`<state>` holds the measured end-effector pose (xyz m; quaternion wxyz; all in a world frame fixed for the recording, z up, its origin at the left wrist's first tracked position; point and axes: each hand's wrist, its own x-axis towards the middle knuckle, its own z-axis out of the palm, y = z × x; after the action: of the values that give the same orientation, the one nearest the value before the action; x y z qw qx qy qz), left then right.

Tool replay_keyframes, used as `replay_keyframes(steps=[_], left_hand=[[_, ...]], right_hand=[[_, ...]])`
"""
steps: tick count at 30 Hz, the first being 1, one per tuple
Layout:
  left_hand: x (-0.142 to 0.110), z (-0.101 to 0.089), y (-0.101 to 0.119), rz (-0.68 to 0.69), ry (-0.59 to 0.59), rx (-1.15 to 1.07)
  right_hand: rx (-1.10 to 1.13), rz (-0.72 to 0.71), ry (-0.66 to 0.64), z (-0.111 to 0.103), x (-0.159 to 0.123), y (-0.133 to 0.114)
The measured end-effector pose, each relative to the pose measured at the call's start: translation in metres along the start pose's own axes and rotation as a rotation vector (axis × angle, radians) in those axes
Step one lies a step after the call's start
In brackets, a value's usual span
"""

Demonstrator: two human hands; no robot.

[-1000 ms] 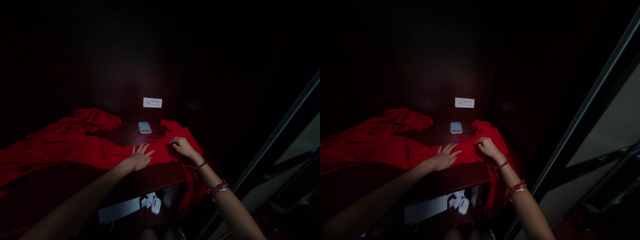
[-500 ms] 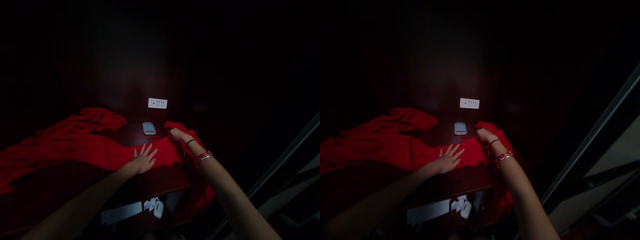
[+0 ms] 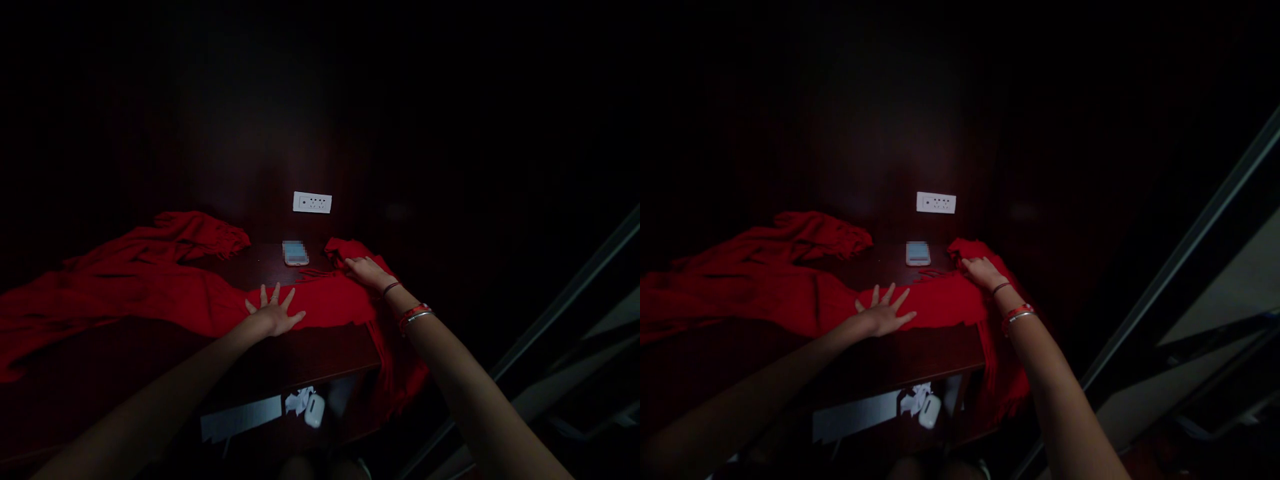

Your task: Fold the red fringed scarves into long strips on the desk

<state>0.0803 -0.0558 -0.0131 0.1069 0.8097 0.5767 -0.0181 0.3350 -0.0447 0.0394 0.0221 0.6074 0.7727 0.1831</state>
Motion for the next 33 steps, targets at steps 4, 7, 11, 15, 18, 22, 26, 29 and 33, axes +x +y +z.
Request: replay_keyframes(steps=[4,7,11,15,18,22,26,29,33], left_hand=[[0.001,-0.003,-0.004,-0.004,-0.049,0.021],[-0.001,-0.002,-0.004,0.073,0.038,0.072],[-0.002,0.002,-0.001,0.402,0.177,0.120],[-0.002,0.001,0.001,0.300,-0.036,0.075],[-0.002,-0.004,0.001,0.200,-0.089,0.076],[-0.002,-0.009,-0.001,0.188,-0.110,0.065],[-0.002,-0.008,-0.001,0.190,-0.079,0.044],[-0.001,-0.006,-0.001,0.191,-0.069,0.041],[-0.001,-0.006,-0.002,0.191,-0.072,0.026]], right_hand=[[-0.084,0.051,0.156,0.010,-0.018,0.004],[-0.049,0.079,0.284,0.009,-0.028,-0.009],[0.053,0.028,0.289,0.007,-0.043,-0.036],[0.139,0.096,-0.054,0.020,-0.053,-0.040],[0.168,0.198,-0.158,0.029,-0.053,-0.029],[0.176,0.253,-0.192,0.026,-0.049,-0.021],[0.183,0.222,-0.138,0.011,-0.055,-0.038],[0.224,0.106,-0.090,0.007,-0.063,-0.058],[0.251,0.149,-0.232,0.014,-0.072,-0.064]])
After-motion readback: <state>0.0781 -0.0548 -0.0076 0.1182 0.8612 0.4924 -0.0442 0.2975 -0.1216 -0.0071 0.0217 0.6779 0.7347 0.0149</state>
